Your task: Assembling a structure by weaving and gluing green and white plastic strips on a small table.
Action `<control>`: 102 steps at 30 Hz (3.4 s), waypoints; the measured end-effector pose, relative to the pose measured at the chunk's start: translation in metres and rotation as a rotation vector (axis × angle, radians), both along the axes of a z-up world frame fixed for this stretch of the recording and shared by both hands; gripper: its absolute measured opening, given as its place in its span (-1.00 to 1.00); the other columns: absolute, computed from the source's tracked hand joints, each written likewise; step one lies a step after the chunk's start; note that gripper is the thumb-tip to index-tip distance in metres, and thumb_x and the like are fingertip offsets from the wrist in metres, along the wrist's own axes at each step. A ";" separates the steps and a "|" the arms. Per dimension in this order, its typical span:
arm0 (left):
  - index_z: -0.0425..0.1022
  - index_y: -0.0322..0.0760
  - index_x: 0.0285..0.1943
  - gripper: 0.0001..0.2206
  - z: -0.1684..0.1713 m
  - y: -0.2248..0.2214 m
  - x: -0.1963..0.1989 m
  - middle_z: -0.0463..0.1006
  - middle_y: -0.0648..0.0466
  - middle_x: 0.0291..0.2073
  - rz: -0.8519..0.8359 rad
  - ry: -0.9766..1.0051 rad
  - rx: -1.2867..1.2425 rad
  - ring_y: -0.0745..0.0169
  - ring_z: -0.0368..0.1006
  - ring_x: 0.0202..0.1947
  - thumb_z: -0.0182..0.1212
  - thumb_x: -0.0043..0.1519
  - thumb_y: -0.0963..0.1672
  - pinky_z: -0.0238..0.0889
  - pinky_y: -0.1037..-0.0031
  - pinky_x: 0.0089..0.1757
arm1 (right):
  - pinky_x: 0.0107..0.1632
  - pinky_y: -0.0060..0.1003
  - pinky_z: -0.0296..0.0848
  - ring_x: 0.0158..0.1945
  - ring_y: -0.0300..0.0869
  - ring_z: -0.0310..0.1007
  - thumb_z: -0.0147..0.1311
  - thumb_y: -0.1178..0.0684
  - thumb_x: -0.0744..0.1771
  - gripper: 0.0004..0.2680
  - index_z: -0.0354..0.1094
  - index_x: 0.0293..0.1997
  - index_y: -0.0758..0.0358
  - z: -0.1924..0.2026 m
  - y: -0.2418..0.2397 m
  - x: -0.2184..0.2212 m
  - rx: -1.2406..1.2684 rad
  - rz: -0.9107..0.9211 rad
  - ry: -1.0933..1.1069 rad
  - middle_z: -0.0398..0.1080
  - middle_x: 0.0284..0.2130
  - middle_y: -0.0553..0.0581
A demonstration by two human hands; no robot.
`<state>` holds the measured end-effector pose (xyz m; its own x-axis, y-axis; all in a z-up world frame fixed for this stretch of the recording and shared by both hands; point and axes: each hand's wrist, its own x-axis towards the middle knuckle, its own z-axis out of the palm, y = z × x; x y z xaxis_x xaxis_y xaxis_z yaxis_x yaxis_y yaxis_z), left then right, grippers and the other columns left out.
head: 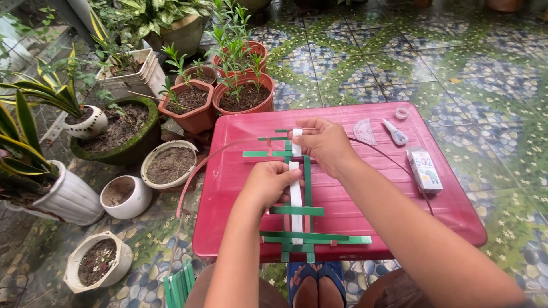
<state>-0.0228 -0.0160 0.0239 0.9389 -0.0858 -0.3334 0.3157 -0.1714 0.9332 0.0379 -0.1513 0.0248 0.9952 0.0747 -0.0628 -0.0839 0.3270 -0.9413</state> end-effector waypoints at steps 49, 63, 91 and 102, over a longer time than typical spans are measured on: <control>0.48 -0.40 -0.28 -0.80 -0.034 -0.003 0.015 0.47 0.07 -0.62 0.220 0.051 -0.332 0.38 0.42 -0.67 0.21 0.05 -0.12 0.42 0.54 -0.54 | -0.32 -0.56 0.41 -0.41 -0.39 0.38 0.15 0.29 0.12 -0.66 0.25 -0.06 0.25 -0.027 -0.008 -0.013 -0.383 0.068 -0.343 0.45 -0.45 0.10; 0.51 -0.39 -0.32 -0.80 -0.010 -0.001 0.006 0.44 0.11 -0.62 0.243 0.003 -0.253 0.44 0.38 -0.65 0.24 -0.04 -0.13 0.38 0.62 -0.50 | -0.16 -0.22 0.38 -0.24 -0.13 0.41 0.03 -0.21 0.21 -0.85 0.40 -0.24 -0.22 -0.008 -0.140 0.036 -1.504 -0.457 -0.169 0.43 -0.47 -0.11; 0.52 -0.41 -0.29 -0.79 -0.006 -0.002 0.005 0.42 0.08 -0.62 0.230 -0.026 -0.229 0.45 0.34 -0.65 0.20 -0.01 -0.13 0.38 0.61 -0.49 | -0.02 -0.11 0.32 -0.06 0.02 0.38 0.07 -0.17 0.17 -0.70 0.40 -0.15 0.15 -0.042 -0.204 0.064 -1.667 -0.137 0.087 0.48 -0.28 0.05; 0.53 -0.39 -0.31 -0.80 -0.008 -0.003 0.006 0.42 0.10 -0.63 0.219 -0.036 -0.233 0.47 0.35 -0.66 0.21 -0.01 -0.13 0.37 0.64 -0.51 | -0.04 -0.15 0.35 -0.10 0.03 0.41 0.13 -0.21 0.10 -0.70 0.45 -0.31 0.14 -0.064 -0.236 0.076 -1.755 -0.196 0.105 0.49 -0.33 0.05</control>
